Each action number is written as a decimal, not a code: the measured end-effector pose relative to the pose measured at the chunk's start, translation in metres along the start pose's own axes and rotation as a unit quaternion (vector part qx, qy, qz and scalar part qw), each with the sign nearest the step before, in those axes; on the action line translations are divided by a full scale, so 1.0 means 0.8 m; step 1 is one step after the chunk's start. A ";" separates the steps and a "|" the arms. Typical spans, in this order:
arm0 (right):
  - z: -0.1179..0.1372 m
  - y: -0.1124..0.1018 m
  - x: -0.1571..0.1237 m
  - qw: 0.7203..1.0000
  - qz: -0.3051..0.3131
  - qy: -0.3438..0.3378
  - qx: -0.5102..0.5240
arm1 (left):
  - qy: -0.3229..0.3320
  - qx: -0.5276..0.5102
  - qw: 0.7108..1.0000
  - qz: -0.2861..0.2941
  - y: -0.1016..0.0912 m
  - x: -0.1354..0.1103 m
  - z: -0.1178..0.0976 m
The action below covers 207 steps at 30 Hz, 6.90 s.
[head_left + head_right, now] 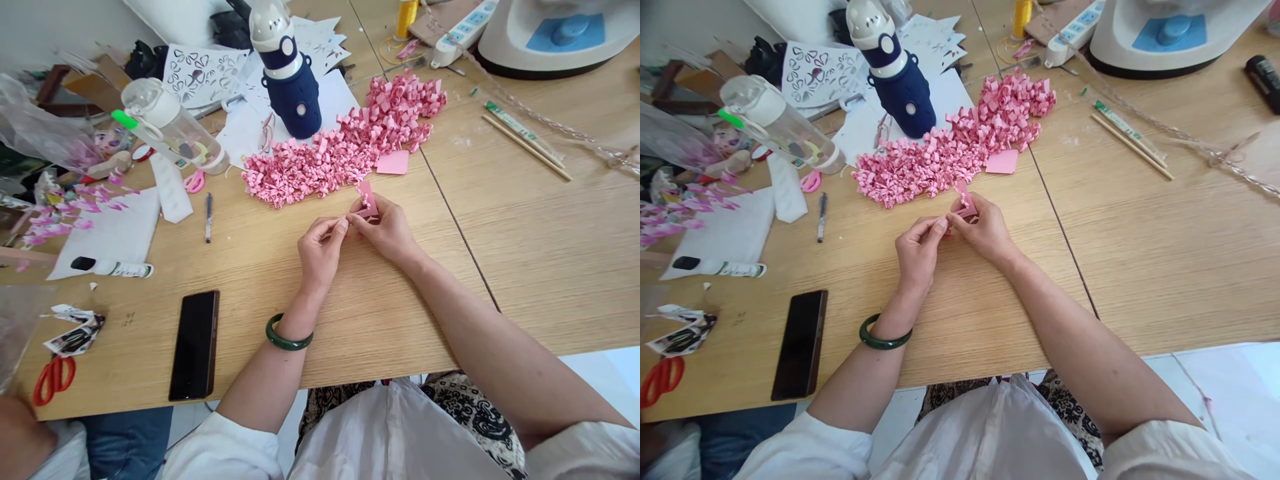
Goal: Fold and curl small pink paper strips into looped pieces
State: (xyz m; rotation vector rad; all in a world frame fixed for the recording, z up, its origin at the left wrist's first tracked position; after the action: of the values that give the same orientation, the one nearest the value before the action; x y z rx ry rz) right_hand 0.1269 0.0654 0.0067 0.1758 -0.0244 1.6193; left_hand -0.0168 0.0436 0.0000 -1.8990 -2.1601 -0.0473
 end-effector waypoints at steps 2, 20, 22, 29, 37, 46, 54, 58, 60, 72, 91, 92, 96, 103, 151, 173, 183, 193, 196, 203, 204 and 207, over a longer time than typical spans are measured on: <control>0.003 0.000 -0.001 0.999 0.022 0.017 0.022 | -0.035 -0.042 0.999 -0.008 -0.001 0.003 0.001; 0.003 0.006 0.000 0.998 0.037 -0.005 0.055 | 0.043 0.043 0.995 -0.077 -0.006 0.004 -0.003; 0.003 0.007 0.000 0.998 0.040 -0.012 0.057 | 0.066 0.079 0.992 -0.078 -0.007 0.003 -0.003; 0.003 0.008 -0.001 0.998 0.046 0.005 0.046 | 0.119 0.168 0.976 -0.073 -0.007 0.000 -0.006; 0.001 0.009 -0.003 0.998 0.032 0.013 0.048 | 0.137 0.174 0.973 -0.068 -0.007 0.000 -0.009; 0.007 0.006 -0.002 0.998 0.026 0.016 0.050 | 0.225 0.232 0.944 -0.070 -0.004 -0.006 -0.019; 0.006 0.006 -0.001 0.997 0.028 0.033 0.071 | 0.049 0.041 0.996 -0.063 -0.006 0.003 -0.002; 0.003 0.006 -0.001 0.997 0.029 0.041 0.064 | 0.049 0.062 0.996 -0.043 -0.005 0.003 -0.004; 0.001 0.007 0.000 0.997 0.032 0.043 0.059 | 0.066 0.084 0.993 -0.039 -0.005 0.003 -0.007; 0.006 0.006 0.000 0.998 0.025 0.052 0.033 | 0.113 0.153 0.980 -0.053 -0.009 0.002 -0.008; 0.003 0.008 0.000 0.995 0.043 0.056 0.068 | -0.008 0.047 0.997 -0.060 -0.006 0.007 0.003; 0.003 0.007 0.000 0.995 0.040 0.057 0.070 | -0.003 0.046 0.998 -0.053 -0.005 0.007 0.002; 0.003 0.006 0.001 0.995 0.030 0.058 0.076 | 0.023 0.062 0.997 -0.038 -0.006 0.006 -0.002; 0.001 0.005 0.001 0.996 0.032 0.055 0.069 | 0.027 0.078 0.995 -0.049 -0.006 0.006 -0.001; 0.001 0.004 0.001 0.997 0.024 0.044 0.061 | -0.009 -0.006 0.999 -0.032 -0.005 0.007 -0.001; 0.003 0.005 0.002 0.996 0.017 0.061 0.061 | -0.003 0.005 0.999 -0.037 -0.005 0.007 -0.005; 0.004 0.006 0.000 0.996 0.024 0.061 0.060 | -0.011 0.024 0.999 -0.043 -0.006 0.008 -0.002; 0.007 0.006 0.000 0.996 0.026 0.066 0.058 | 0.002 0.020 0.998 -0.052 -0.006 0.007 -0.005; 0.009 0.007 0.000 0.996 0.034 0.059 0.058 | -0.004 0.008 0.998 -0.056 -0.005 0.008 -0.004; 0.006 0.006 0.000 0.996 0.035 0.051 0.058 | -0.037 -0.001 0.998 -0.050 -0.005 0.009 -0.001; 0.005 0.006 0.000 0.997 0.031 0.050 0.058 | -0.039 -0.001 0.998 -0.043 -0.004 0.008 -0.001; 0.002 0.005 0.001 0.997 0.021 0.044 0.057 | -0.039 -0.006 0.999 -0.032 -0.004 0.008 -0.001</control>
State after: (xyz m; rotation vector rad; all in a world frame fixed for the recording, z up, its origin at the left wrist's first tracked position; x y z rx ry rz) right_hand 0.1233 0.0656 0.0091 0.1932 0.1321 1.6695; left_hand -0.0201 0.0490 0.0027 -1.8668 -2.2762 0.0030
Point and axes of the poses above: each hand's wrist, its own x-axis towards the middle knuckle, its own y-axis out of the palm, z = x × y, the point moved 2 cm from there along x, towards the middle knuckle, and after that the axes turned 5 degrees about x, right-handed, at the moved point
